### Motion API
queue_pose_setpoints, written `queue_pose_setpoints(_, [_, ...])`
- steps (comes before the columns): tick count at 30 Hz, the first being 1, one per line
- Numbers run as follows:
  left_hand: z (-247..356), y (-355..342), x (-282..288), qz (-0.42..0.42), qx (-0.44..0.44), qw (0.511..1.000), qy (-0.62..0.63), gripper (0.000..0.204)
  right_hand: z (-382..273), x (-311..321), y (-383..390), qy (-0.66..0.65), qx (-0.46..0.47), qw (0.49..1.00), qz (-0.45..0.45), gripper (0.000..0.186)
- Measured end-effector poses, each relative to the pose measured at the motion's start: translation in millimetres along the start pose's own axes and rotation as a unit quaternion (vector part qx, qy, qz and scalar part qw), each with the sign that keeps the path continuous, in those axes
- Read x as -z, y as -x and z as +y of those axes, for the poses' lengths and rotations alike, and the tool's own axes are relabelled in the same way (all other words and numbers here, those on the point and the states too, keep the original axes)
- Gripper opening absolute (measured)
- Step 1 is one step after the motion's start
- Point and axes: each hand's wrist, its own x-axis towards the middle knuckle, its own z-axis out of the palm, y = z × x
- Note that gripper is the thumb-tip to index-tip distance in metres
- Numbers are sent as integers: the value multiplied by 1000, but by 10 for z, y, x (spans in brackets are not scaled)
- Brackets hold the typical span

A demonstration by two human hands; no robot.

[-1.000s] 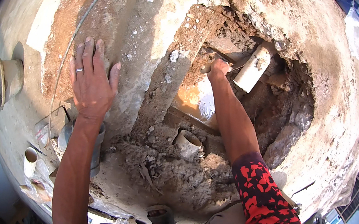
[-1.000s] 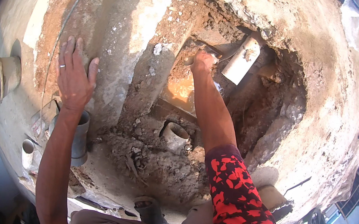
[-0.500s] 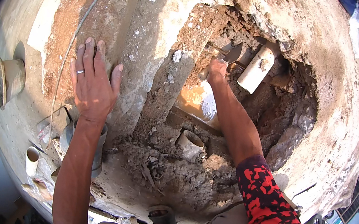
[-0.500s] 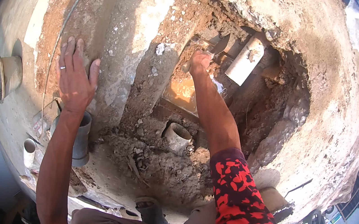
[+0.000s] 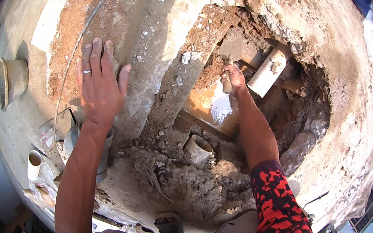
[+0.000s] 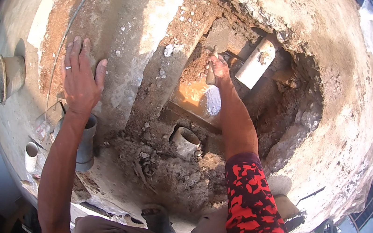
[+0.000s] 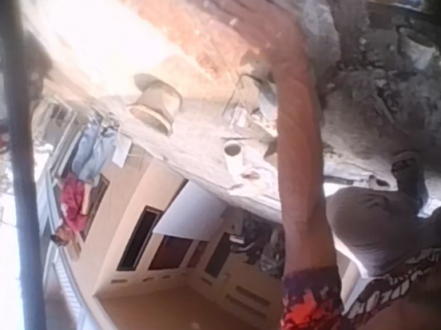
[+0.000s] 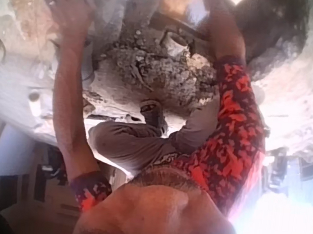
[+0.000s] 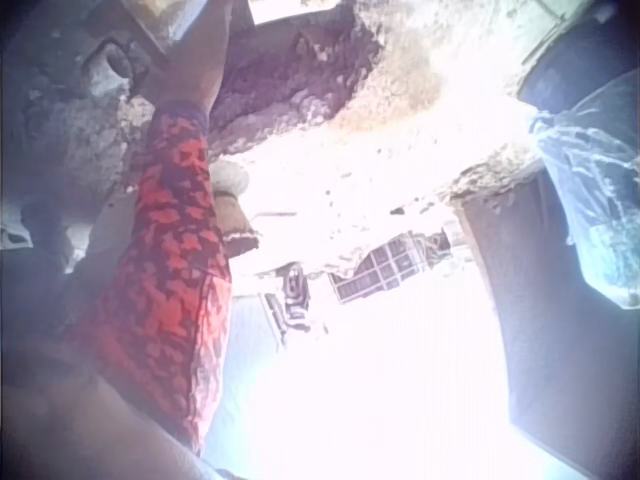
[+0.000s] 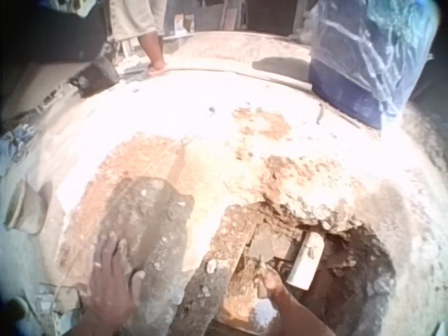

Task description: The person mixes cement with a shovel on the ground, then uses a trowel to apply the mixture inside a hole in the floor and inserts a section of PVC pipe.

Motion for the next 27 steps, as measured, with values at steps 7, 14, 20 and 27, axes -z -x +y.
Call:
queue_pose_setpoints(7, [58, -16, -55, 4, 5, 1000, 14, 54, -245, 332, 560, -111, -67, 987, -100, 33])
queue_pose_setpoints(14, [-3, 9, -48, 3, 11, 1000, 8, 56, -759, 719, 1337, -266, -79, 947, -165, 35])
queue_pose_setpoints(20, [12, 33, -73, 2, 11, 1000, 8, 57, -1223, 1152, 1388, -262, -12, 960, -96, 24])
queue_pose_setpoints(27, [20, -10, -88, 8, 11, 1000, 14, 57, -492, 1288, 1767, 563, 239, 760, 220, 36])
